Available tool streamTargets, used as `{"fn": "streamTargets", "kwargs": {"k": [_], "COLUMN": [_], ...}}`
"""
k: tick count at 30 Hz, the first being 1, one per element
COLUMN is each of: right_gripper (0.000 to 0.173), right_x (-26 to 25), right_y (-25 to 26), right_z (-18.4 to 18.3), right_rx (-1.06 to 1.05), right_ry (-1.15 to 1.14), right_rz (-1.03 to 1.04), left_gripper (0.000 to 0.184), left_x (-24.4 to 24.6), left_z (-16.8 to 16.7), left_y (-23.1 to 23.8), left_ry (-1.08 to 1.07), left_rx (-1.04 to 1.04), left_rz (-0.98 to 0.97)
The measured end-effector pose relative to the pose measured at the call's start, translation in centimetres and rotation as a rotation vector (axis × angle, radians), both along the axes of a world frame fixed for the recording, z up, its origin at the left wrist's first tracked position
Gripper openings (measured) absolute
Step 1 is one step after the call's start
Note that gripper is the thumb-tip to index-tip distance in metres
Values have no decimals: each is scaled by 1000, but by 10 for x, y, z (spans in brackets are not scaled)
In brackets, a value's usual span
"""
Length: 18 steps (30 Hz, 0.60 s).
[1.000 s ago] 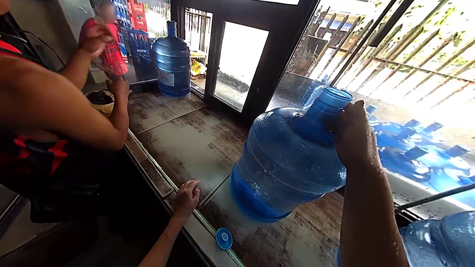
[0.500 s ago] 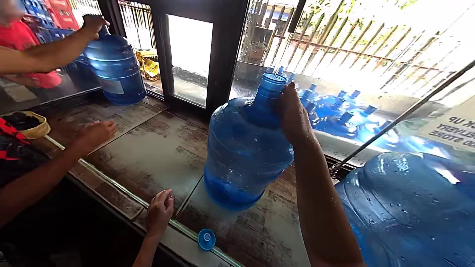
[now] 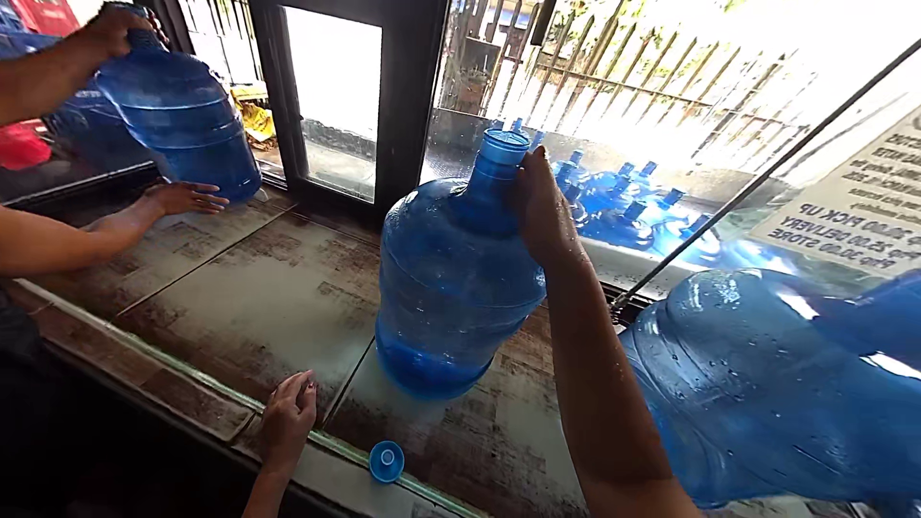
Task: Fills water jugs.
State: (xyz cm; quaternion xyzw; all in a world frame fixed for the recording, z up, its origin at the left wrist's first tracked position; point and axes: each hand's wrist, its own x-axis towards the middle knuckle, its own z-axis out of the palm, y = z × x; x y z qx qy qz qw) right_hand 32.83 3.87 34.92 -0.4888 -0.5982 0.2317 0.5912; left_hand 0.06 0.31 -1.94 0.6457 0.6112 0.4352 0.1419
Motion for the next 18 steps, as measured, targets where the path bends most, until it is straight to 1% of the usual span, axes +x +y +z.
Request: {"fn": "streamTargets", "kwargs": {"k": [4,8,11,18], "right_gripper": [63,62,63,62], "right_x": [-3,-1,-2,-4], "right_y": [-3,0,-3,-4], "right_z": [2,0,1,2], "right_rx": [9,16,-10,-28], "right_ry": [4,-12,-8,-4], "right_rz": [-10,19,25,2], "left_gripper": [34,33,34,35], "left_x": [0,-3,-4,-4], "left_z": [-1,0,4,0], "left_y": [0,0,0,0], "left_ry": [-1,-2,3,-17], "left_rx": [-4,-52,-69,-37], "left_rz": [-22,-54,-62,-62]}}
